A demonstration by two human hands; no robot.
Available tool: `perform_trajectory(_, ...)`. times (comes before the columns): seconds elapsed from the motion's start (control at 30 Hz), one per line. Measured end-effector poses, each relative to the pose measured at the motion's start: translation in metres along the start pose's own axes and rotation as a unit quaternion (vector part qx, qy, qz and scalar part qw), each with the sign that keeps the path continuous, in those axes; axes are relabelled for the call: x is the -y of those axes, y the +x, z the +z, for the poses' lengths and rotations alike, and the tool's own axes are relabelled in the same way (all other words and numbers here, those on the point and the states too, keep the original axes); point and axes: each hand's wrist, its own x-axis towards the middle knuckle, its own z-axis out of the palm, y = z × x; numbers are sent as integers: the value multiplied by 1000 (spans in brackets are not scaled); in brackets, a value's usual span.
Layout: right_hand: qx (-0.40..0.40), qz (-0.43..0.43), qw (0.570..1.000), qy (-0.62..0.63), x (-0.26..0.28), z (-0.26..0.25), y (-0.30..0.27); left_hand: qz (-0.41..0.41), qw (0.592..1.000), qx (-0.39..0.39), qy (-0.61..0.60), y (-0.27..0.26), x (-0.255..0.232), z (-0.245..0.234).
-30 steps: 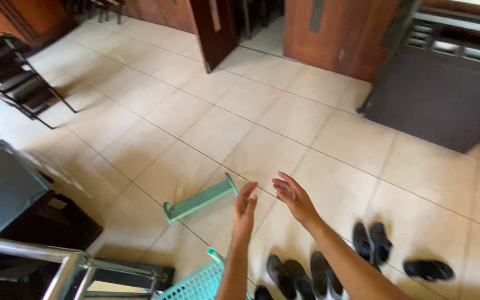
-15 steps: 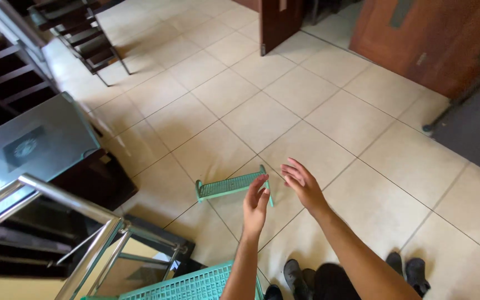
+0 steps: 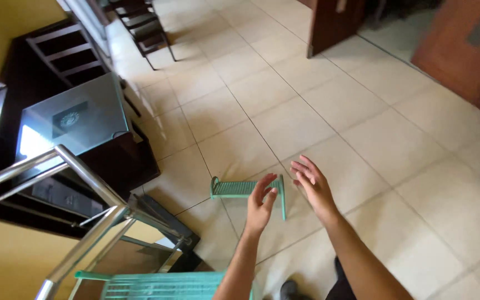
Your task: Assembling a plastic shelf unit by connecting the tiers together
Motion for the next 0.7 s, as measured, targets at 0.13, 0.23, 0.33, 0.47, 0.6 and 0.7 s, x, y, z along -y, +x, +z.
perform_trajectory(0.13,44,-2,999,18,-16,-53,70,13,999,-44,10,46,35,42)
perform_trajectory(0.23,78,18,997,18,3,-98,109,28,997,-76,12,82,41,92)
perform_trajectory(0.33,100,31,994,22,23,-142,141,29,994,-108,13,115,53,136)
perform_trajectory(0.47,119,83,989,11,52,-193,165,24,990,-136,25,144,50,189)
perform_trajectory(0.6,128,97,987,21,55,-229,187,18,989,-134,55,158,52,226)
perform_trajectory(0.7,136,107,985,28,82,-241,188,5,989,-131,72,163,20,251)
